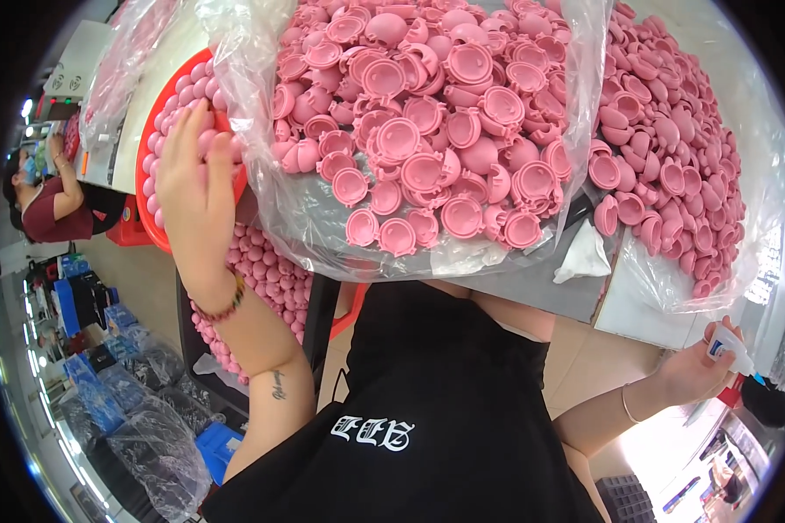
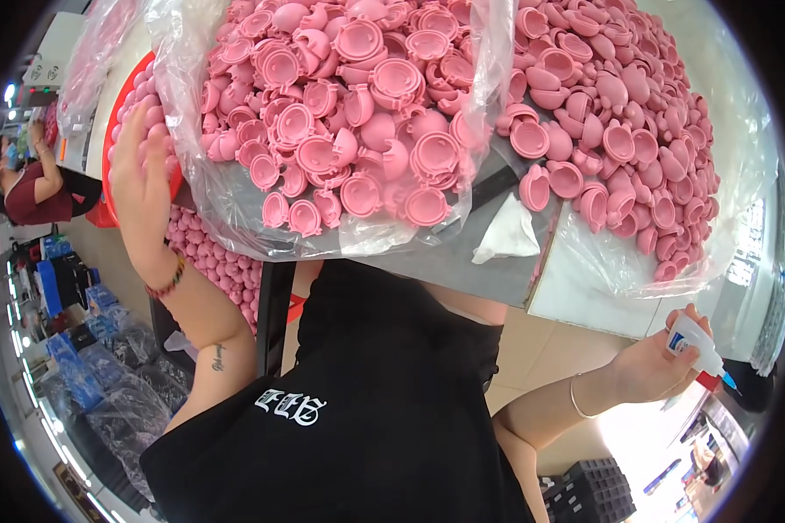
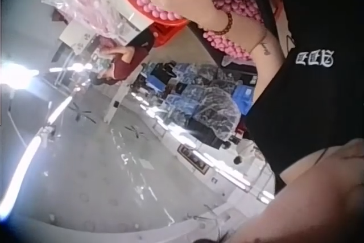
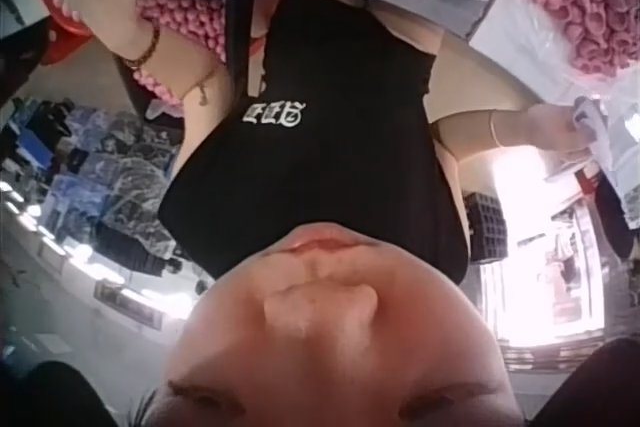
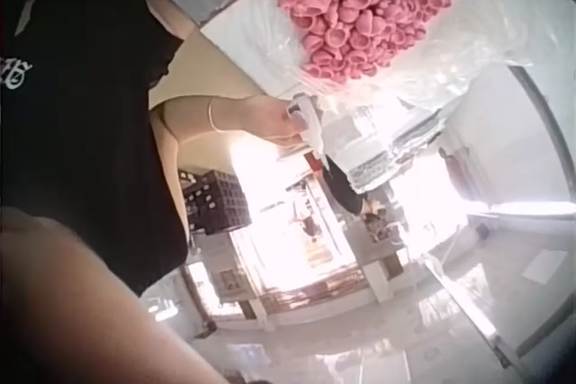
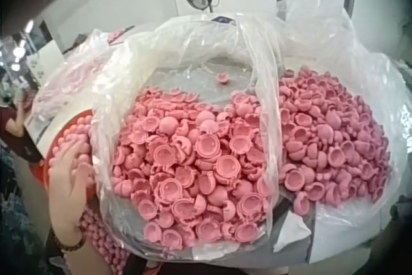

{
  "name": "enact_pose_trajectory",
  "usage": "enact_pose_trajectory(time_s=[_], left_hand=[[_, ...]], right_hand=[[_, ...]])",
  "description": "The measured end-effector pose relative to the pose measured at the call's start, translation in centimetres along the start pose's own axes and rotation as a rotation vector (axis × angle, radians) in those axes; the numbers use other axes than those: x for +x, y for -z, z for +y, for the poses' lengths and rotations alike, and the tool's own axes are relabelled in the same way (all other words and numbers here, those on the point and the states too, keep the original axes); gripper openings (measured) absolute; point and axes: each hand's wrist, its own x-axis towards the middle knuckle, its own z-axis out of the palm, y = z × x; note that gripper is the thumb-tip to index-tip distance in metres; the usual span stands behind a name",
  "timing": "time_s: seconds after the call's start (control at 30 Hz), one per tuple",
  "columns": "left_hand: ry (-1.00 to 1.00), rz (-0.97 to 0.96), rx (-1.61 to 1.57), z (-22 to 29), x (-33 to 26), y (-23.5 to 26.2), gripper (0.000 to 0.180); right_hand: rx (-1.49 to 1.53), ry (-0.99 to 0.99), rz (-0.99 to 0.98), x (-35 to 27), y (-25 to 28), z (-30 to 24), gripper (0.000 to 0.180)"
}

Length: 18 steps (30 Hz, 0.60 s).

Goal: Assembling small pink plastic components by applying adhesive and joining two parts together at a factory workbench.

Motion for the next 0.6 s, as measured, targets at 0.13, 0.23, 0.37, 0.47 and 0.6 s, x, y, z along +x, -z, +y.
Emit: enact_pose_trajectory(time_s=[0.13,0.23,0.37,0.47,0.6], left_hand=[[0.028,-0.056,-0.351,5.8,-2.3,1.8,0.019],[-0.129,-0.203,-0.336,7.4,-2.3,-0.1,0.019],[-0.057,-0.245,-0.337,7.1,-2.8,-1.4,0.016],[0.033,0.059,-0.506,7.8,-2.8,-0.9,0.013],[-0.056,-0.077,-1.139,11.6,-5.3,-0.7,0.012]], right_hand=[[0.138,-0.068,0.009,-0.9,0.0,-0.4,0.032],[0.176,-0.090,-0.135,-1.0,0.5,0.0,0.032],[0.231,-0.081,-0.263,-1.2,0.0,-0.1,0.033],[0.262,-0.070,-0.305,-1.8,-0.8,-0.7,0.036],[0.479,-0.359,-0.690,-5.3,-4.6,-3.1,0.042]])
